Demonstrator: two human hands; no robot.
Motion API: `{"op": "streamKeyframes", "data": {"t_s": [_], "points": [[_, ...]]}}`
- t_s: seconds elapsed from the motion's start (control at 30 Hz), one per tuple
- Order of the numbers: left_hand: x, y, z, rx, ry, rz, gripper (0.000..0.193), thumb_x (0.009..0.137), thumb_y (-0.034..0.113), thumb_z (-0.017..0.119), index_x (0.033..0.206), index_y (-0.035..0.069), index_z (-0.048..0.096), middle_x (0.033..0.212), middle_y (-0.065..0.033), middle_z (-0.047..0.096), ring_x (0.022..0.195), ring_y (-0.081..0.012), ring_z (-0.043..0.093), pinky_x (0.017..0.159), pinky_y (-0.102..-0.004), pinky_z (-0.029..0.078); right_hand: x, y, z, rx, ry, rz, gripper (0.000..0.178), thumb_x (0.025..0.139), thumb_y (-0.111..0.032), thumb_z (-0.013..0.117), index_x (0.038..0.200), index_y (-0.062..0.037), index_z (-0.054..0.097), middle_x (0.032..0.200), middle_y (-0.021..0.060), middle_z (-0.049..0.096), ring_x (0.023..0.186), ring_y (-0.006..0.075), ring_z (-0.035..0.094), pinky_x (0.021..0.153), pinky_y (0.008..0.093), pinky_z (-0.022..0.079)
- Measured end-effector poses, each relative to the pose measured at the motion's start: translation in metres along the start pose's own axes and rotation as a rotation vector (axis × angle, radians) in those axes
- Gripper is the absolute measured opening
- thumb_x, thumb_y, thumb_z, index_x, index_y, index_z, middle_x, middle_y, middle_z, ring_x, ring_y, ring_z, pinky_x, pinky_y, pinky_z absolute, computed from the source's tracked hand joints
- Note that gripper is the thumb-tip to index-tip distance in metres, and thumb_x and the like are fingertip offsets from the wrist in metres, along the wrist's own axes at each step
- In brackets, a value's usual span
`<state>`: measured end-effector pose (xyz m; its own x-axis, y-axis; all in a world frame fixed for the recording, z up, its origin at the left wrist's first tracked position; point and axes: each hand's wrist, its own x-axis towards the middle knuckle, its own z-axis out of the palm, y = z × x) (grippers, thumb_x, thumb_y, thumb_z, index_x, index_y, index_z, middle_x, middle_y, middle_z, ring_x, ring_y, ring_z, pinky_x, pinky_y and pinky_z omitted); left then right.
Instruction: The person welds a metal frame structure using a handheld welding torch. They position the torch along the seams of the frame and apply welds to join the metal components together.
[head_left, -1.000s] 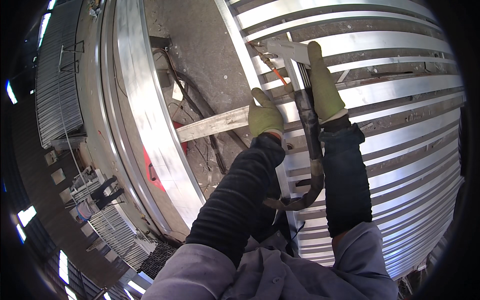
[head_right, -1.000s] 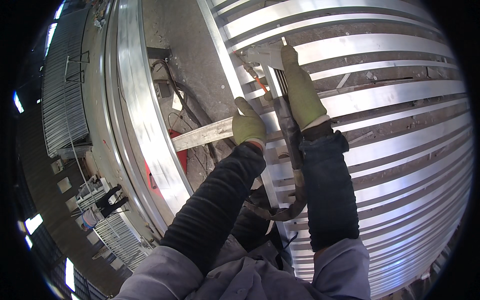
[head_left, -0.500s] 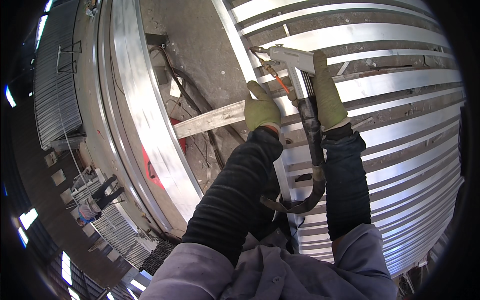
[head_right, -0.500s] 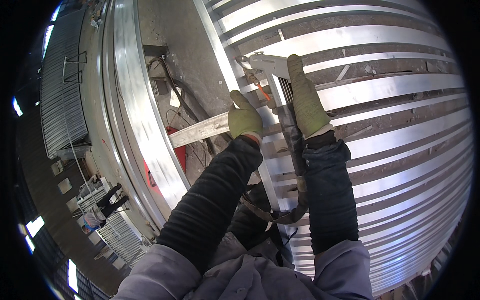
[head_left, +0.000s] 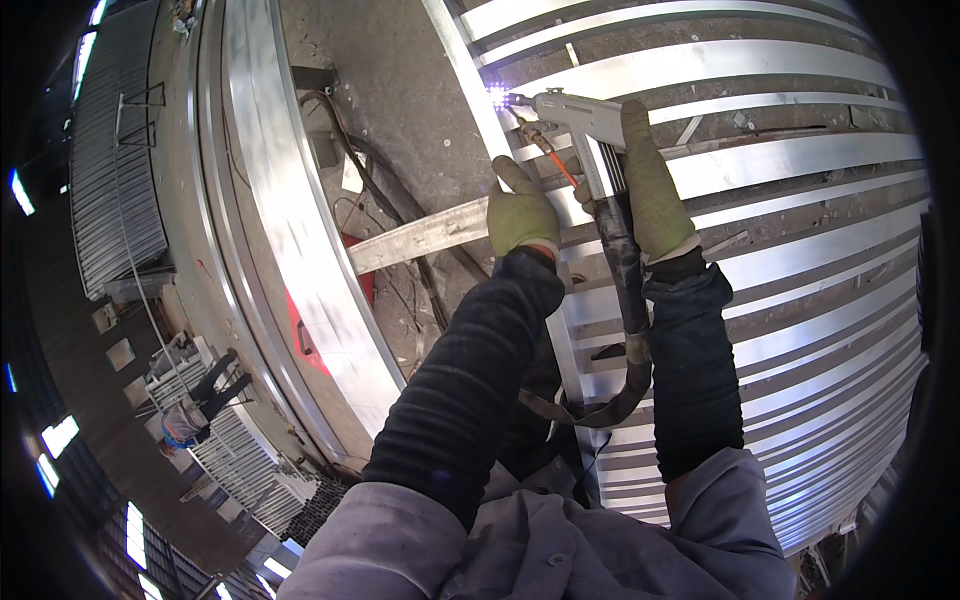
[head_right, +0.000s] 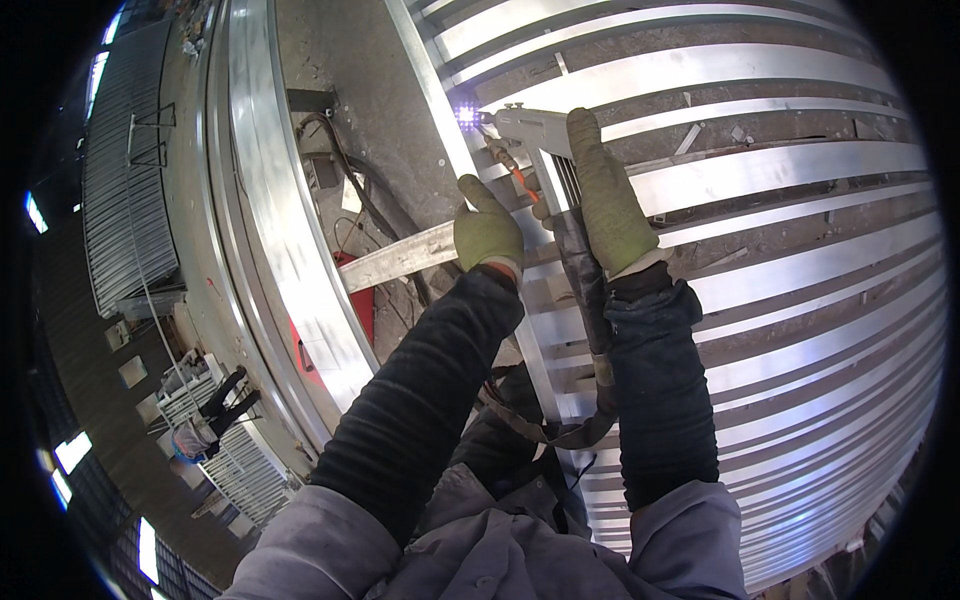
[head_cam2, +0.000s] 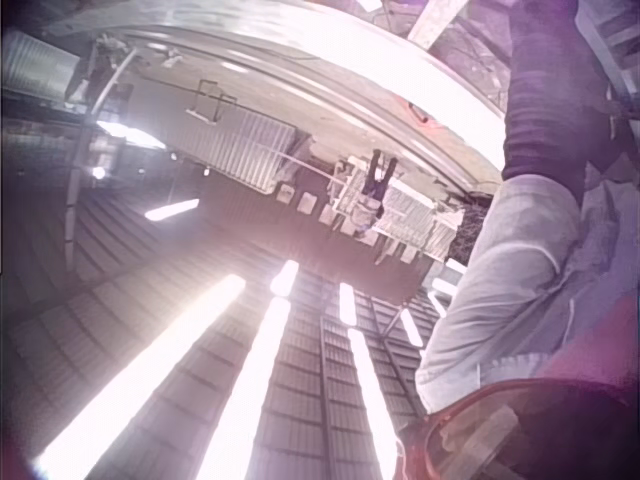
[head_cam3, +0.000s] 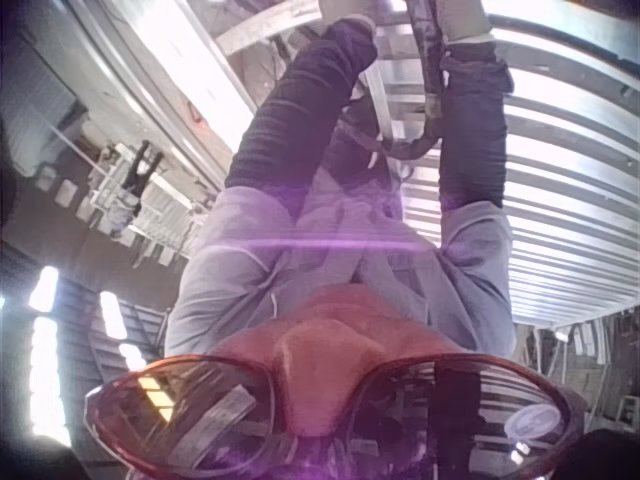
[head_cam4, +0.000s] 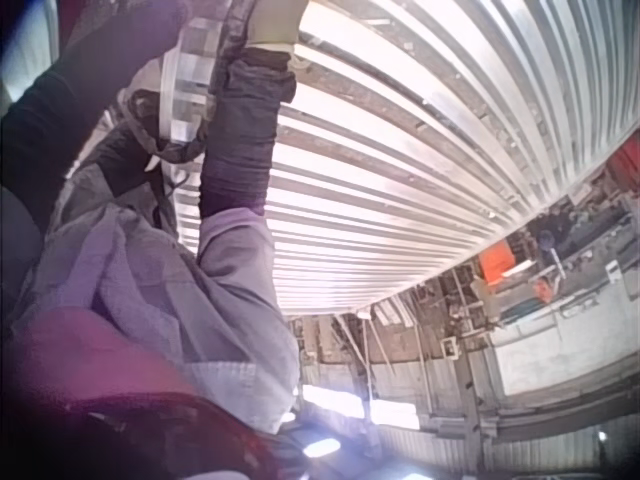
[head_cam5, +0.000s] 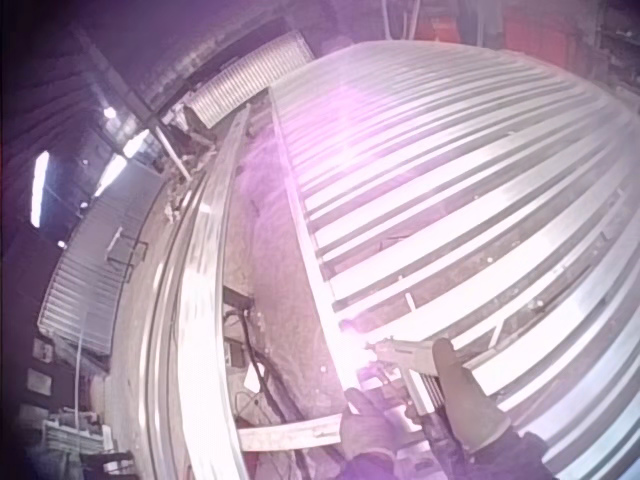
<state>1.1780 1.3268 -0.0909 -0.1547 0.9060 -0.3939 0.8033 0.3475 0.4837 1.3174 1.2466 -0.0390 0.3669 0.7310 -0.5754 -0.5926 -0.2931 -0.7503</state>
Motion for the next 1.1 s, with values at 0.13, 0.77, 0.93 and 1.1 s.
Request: {"op": "streamKeyframes", "data": {"t_s": [0.13, 0.77, 0.93, 1.1], "points": [[-0.002, 0.004, -0.003, -0.004, -0.014, -0.023, 0.105, 0.114, 0.074, 0.021, 0.144, -0.019, 0.061, 0.136, -0.0399, 0.07, 0.135, -0.0493, 0.066, 0.117, -0.0475, 0.049, -0.008, -0.004, 0.007, -0.017, 0.048, 0.006, 0.097, 0.105, -0.088, 0.041, 0.137, -0.0008, 0.068, 0.091, 0.0071, 0.076, 0.066, 0.0105, 0.069, 0.057, 0.0252, 0.058], [0.001, 0.003, -0.004, 0.044, -0.072, -0.049, 0.105, 0.113, 0.074, 0.018, 0.149, -0.015, 0.059, 0.143, -0.038, 0.068, 0.14, -0.0484, 0.063, 0.121, -0.0485, 0.048, -0.021, -0.003, 0.006, 0.033, 0.072, 0.055, 0.093, 0.104, -0.087, 0.049, 0.13, -0.0004, 0.07, 0.094, 0.0085, 0.077, 0.069, 0.0128, 0.071, 0.06, 0.0266, 0.057], [0.005, -0.004, 0.003, 0.042, -0.008, -0.006, 0.104, 0.114, 0.074, 0.019, 0.14, -0.017, 0.064, 0.135, -0.0398, 0.07, 0.133, -0.0506, 0.066, 0.116, -0.0504, 0.05, -0.027, -0.007, 0.013, 0.016, 0.088, 0.021, 0.097, 0.102, -0.092, 0.043, 0.125, -0.003, 0.071, 0.08, 0.005, 0.071, 0.067, 0.011, 0.068, 0.059, 0.0242, 0.055], [0.004, -0.003, 0.003, 0.05, 0.006, -0.019, 0.102, 0.114, 0.072, 0.02, 0.134, -0.016, 0.068, 0.128, -0.0397, 0.073, 0.127, -0.0515, 0.069, 0.112, -0.0522, 0.053, -0.03, 0.002, 0.001, -0.006, 0.062, 0.057, 0.094, 0.104, -0.087, 0.047, 0.129, 0.0001, 0.071, 0.091, 0.008, 0.074, 0.07, 0.0129, 0.071, 0.063, 0.0264, 0.058]]}}
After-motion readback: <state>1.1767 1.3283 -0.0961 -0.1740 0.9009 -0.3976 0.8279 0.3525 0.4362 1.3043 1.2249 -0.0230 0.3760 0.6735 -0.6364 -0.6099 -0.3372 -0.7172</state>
